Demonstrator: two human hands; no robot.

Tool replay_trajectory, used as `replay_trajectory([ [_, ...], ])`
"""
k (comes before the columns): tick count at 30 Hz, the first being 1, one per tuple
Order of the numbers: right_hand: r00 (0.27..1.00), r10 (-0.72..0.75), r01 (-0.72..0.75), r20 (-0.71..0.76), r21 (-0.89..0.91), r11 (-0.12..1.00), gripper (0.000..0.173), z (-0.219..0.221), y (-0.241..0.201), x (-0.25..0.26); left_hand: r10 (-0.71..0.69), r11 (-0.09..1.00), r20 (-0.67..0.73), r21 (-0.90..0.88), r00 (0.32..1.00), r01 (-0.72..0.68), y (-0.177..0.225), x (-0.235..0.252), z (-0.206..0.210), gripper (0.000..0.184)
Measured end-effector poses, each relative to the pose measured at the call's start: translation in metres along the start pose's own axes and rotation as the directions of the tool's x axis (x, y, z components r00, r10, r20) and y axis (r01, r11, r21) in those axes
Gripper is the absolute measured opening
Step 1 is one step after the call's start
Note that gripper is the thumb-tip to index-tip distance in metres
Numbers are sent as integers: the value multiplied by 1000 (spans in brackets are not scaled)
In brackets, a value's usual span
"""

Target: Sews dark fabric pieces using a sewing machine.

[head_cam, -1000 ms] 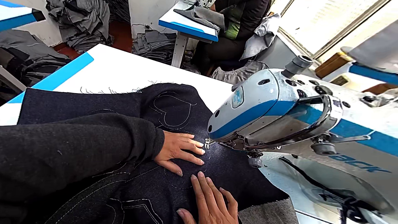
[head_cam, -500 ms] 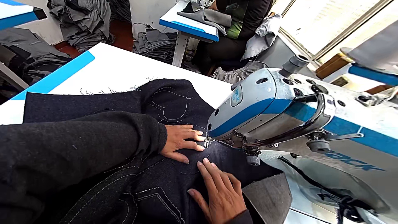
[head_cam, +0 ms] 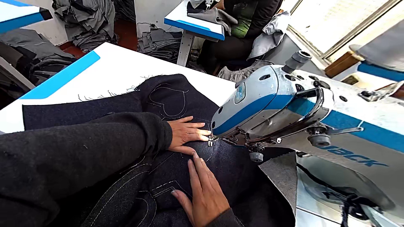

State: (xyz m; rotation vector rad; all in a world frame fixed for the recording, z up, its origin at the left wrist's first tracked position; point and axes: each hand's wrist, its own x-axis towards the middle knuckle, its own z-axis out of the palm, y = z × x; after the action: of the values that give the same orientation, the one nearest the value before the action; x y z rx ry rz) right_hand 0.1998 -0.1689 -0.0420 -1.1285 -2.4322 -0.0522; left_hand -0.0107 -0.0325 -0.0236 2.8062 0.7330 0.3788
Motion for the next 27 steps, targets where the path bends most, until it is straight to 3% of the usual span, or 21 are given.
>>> replay_trajectory([
  [6, 988, -157, 157, -6, 24, 987, 61, -3, 55, 6, -217, 974, -100, 37, 971, 222, 12, 1, 8, 64],
  [9, 959, -278, 273, 47, 96, 957, 48, -11, 94, 16, -384, 917, -136, 58, 913, 394, 23, 6, 11, 63],
  [11, 942, -312, 298, 121, 118, 947, 42, -30, 109, 24, -535, 841, -84, 50, 841, 539, 37, 11, 6, 65],
  [13, 939, -256, 247, 229, 68, 967, 37, -65, 103, 31, -644, 762, -55, 40, 763, 647, 47, 16, 6, 69],
  [16, 936, -98, 106, 337, -6, 994, 40, -104, 54, 38, -717, 697, 24, 45, 696, 716, 56, 24, 0, 69],
  [18, 920, 6, -14, 391, 19, 1000, 51, -95, 15, 43, -653, 756, 131, 160, 746, 634, 52, 29, -17, 62],
  [19, 925, 45, -60, 377, 27, 998, 60, -76, 5, 44, -548, 828, 147, 232, 823, 510, 45, 30, -27, 58],
  [21, 920, 131, -143, 369, 6, 990, 73, -35, 0, 38, -98, 958, 113, 278, 989, 64, 14, 26, -36, 49],
  [22, 948, 125, -115, 294, -50, 992, 77, -16, 2, 32, 165, 953, 84, 243, 983, -181, -7, 25, -35, 48],
  [23, 976, 96, -74, 194, -117, 990, 79, -4, 5, 26, 322, 930, 73, 160, 944, -330, -21, 25, -32, 49],
  [25, 994, 42, -28, 105, -136, 990, 82, 3, 12, 16, 390, 920, -10, 38, 921, -390, -32, 17, -11, 51],
  [27, 997, -17, 23, 80, -84, 996, 82, 1, 24, 11, 268, 963, -19, 7, 963, -268, -22, 5, -3, 52],
])
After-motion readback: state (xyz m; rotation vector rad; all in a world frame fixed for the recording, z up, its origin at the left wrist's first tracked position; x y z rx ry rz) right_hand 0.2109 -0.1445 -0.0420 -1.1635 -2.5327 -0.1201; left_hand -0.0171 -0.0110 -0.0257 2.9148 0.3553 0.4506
